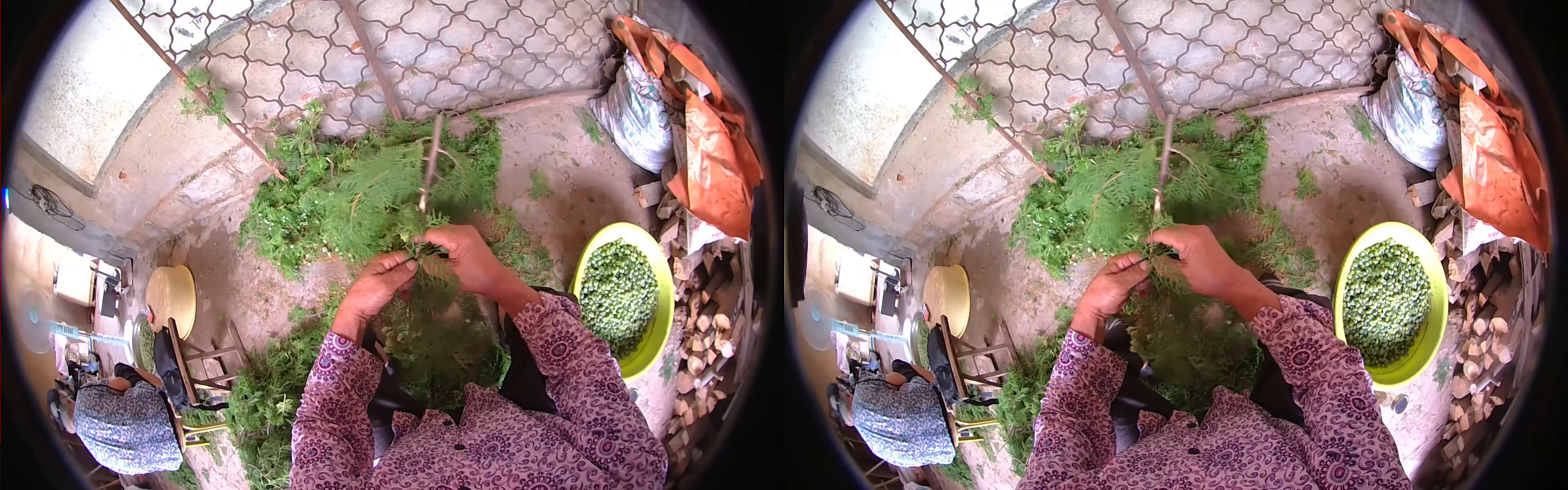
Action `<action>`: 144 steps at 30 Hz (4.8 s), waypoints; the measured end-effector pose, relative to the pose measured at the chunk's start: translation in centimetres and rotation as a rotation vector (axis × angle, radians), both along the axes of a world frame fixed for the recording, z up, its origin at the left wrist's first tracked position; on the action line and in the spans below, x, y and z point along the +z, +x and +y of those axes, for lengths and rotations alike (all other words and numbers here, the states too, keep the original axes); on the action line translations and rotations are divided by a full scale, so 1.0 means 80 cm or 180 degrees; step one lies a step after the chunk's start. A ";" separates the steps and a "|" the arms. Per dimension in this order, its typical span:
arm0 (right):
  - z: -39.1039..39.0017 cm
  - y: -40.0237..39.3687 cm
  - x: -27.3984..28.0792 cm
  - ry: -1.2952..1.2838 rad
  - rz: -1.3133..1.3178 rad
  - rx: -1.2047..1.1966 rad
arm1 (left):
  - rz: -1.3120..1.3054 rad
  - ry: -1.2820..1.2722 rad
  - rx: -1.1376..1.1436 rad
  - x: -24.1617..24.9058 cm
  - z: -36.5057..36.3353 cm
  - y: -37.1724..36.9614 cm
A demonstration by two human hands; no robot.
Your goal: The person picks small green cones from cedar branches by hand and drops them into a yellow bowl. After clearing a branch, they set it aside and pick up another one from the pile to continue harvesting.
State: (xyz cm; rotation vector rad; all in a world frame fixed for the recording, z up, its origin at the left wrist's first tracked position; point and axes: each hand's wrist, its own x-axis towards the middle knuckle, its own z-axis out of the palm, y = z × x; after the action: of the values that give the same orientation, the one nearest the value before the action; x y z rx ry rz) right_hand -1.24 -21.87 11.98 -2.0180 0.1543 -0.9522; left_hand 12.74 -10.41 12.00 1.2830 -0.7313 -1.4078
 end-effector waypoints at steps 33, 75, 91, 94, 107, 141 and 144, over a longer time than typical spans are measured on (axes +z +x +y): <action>-0.029 -0.020 0.008 0.3724 0.0465 0.0594 | -0.0924 -0.0943 0.0090 -0.012 -0.005 -0.009; -0.019 -0.018 0.019 0.2846 0.1201 -0.0134 | -0.2049 -0.0952 0.0822 -0.039 -0.015 -0.007; -0.019 -0.052 0.032 0.4355 0.0090 0.1696 | -0.2201 -0.0715 0.1244 -0.029 -0.015 0.009; -0.013 -0.039 0.022 0.4405 0.0479 0.1242 | -0.1910 -0.0710 0.1398 -0.030 -0.017 0.007; 0.008 0.002 0.000 0.3630 0.0759 0.0151 | -0.2264 -0.0838 0.1018 -0.041 -0.019 -0.005; -0.004 -0.016 0.022 0.3929 0.0552 0.1000 | -0.2194 -0.0859 0.0573 -0.020 -0.011 -0.006; -0.004 -0.023 0.016 0.4062 0.0356 0.1544 | -0.2020 -0.1140 0.0483 -0.013 -0.010 -0.006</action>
State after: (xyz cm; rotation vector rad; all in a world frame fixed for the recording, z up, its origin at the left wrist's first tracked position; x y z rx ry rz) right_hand -3.10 -22.23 13.29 -0.8372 0.2372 -0.2488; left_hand 12.26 -11.22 10.93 1.4624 -1.2171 -0.6910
